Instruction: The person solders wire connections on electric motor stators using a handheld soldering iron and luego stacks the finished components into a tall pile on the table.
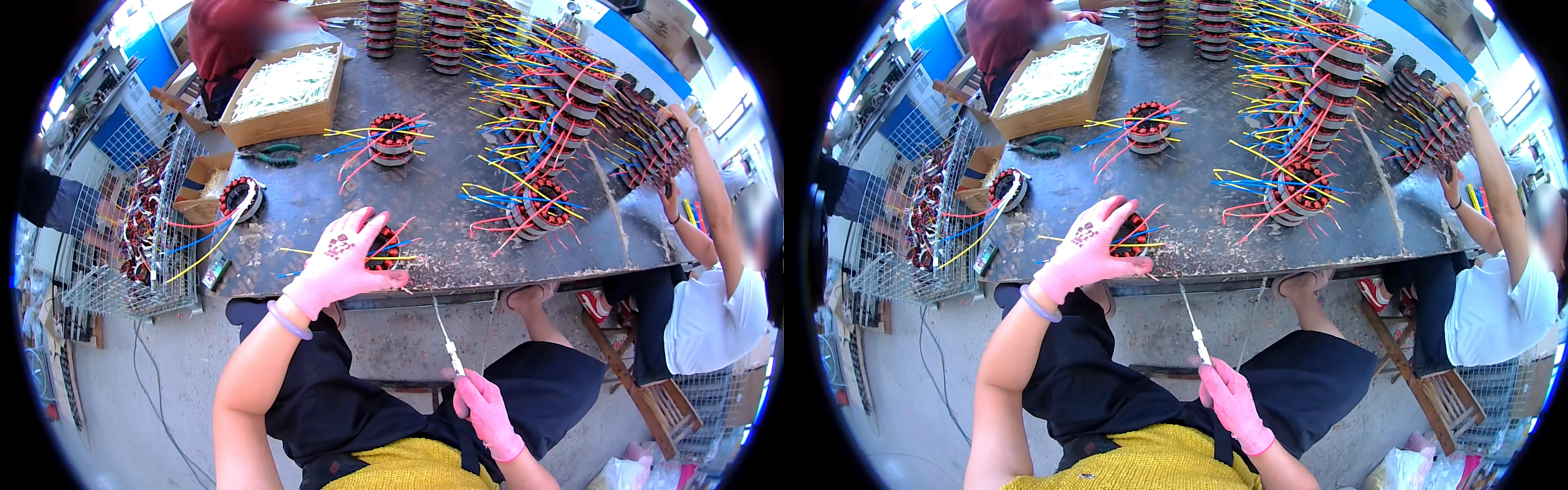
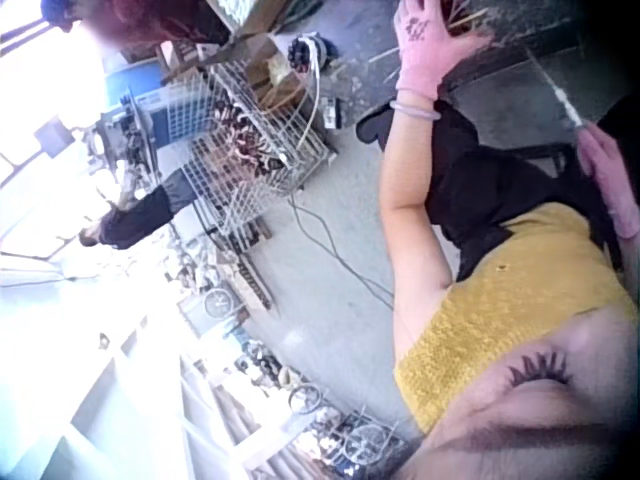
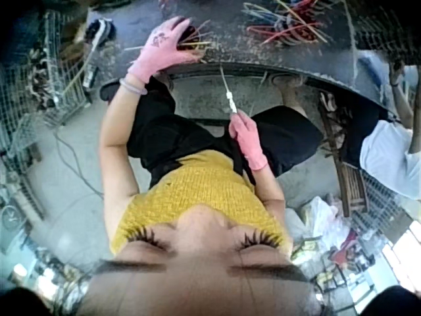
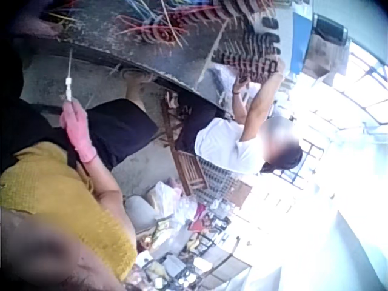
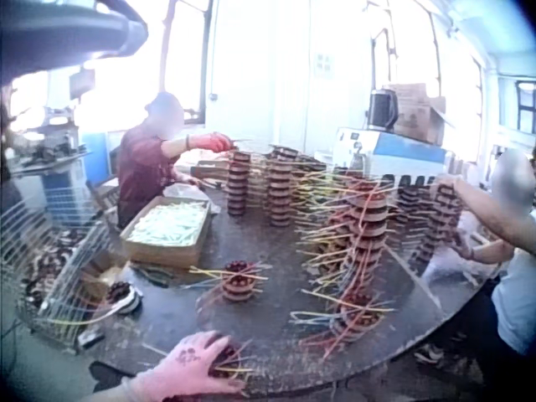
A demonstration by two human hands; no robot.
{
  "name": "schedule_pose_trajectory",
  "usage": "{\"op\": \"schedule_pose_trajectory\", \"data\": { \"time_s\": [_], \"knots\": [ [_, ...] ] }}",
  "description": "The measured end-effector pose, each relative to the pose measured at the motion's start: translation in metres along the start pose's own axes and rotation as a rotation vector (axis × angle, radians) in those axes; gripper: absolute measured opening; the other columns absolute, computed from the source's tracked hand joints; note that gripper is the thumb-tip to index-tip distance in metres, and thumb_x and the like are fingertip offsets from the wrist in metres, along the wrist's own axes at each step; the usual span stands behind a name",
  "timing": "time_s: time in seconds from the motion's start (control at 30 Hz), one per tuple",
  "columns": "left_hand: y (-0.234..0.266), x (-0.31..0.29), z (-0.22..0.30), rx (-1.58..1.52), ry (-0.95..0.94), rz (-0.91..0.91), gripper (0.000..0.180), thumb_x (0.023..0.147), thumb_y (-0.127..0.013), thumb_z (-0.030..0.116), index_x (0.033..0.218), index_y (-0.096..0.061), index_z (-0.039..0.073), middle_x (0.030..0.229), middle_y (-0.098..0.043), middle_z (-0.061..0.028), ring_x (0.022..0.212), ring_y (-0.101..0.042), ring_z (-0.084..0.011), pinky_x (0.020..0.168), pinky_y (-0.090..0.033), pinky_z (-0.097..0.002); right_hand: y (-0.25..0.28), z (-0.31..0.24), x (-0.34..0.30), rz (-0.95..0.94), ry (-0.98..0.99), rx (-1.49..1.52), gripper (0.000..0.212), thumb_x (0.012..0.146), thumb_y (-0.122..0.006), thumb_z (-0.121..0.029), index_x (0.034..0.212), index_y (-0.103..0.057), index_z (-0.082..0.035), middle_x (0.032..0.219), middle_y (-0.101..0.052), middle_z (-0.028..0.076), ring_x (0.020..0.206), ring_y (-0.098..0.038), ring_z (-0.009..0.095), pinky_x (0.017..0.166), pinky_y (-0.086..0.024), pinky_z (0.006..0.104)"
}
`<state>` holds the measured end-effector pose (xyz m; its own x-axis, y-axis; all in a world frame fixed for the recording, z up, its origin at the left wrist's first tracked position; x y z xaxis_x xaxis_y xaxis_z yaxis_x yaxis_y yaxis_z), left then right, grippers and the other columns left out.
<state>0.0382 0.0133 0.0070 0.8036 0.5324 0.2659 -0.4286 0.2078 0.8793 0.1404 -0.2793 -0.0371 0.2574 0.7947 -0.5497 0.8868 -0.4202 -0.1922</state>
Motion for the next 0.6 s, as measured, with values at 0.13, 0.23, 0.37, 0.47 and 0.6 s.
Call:
{"op": "schedule_pose_trajectory", "data": {
  "time_s": [0.13,0.23,0.37,0.47,0.6],
  "knots": [
    [-0.008,0.003,0.011,0.083,0.039,-0.069,0.104,0.066,-0.082,0.06,0.141,-0.046,-0.002,0.14,-0.047,-0.0247,0.133,-0.043,-0.0413,0.112,-0.035,-0.0473,-0.002,-0.004,0.0,0.023,0.038,-0.01,0.036,0.105,-0.049,-0.026,0.126,-0.061,0.0,0.063,-0.043,-0.007,0.055,-0.033,0.003,0.051,-0.024,0.0204],
    [-0.012,0.003,0.009,0.109,0.048,-0.075,0.106,0.067,-0.08,0.062,0.143,-0.044,-0.001,0.141,-0.046,-0.0239,0.134,-0.042,-0.0411,0.112,-0.033,-0.0482,-0.004,-0.005,0.0,0.02,0.036,-0.012,0.036,0.105,-0.049,-0.026,0.127,-0.061,0.0,0.063,-0.043,-0.007,0.054,-0.034,0.003,0.05,-0.024,0.0203],
    [-0.01,0.003,0.01,0.1,0.048,-0.084,0.106,0.065,-0.083,0.059,0.144,-0.043,-0.001,0.142,-0.045,-0.0249,0.134,-0.043,-0.0415,0.112,-0.035,-0.047,-0.004,-0.005,-0.002,0.001,-0.012,-0.001,0.037,0.105,-0.052,-0.026,0.128,-0.06,0.001,0.066,-0.047,-0.006,0.059,-0.04,0.004,0.056,-0.032,0.0209],
    [-0.003,0.001,-0.002,-0.026,0.014,-0.082,0.105,0.065,-0.086,0.054,0.144,-0.043,0.0,0.143,-0.045,-0.0257,0.134,-0.044,-0.0421,0.112,-0.036,-0.0456,-0.004,-0.005,-0.002,0.013,-0.025,-0.043,0.037,0.104,-0.053,-0.027,0.127,-0.061,0.001,0.066,-0.047,-0.006,0.059,-0.04,0.004,0.056,-0.033,0.021],
    [0.007,-0.004,-0.012,-0.01,0.025,-0.08,0.102,0.061,-0.09,0.041,0.144,-0.045,0.003,0.142,-0.047,-0.0247,0.129,-0.049,-0.0418,0.109,-0.041,-0.0434,-0.002,0.001,0.001,0.003,-0.02,-0.05,0.036,0.104,-0.053,-0.027,0.126,-0.062,0.001,0.066,-0.048,-0.006,0.059,-0.041,0.003,0.056,-0.033,0.021]
  ]
}}
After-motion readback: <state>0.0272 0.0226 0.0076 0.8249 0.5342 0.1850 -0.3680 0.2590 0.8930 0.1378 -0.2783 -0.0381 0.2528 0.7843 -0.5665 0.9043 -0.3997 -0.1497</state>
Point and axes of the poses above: each hand's wrist, its own x-axis towards the middle knuckle, its own y-axis out of the back of the hand, z = x × y, the point moved 5 cm from there along x, towards the middle knuckle
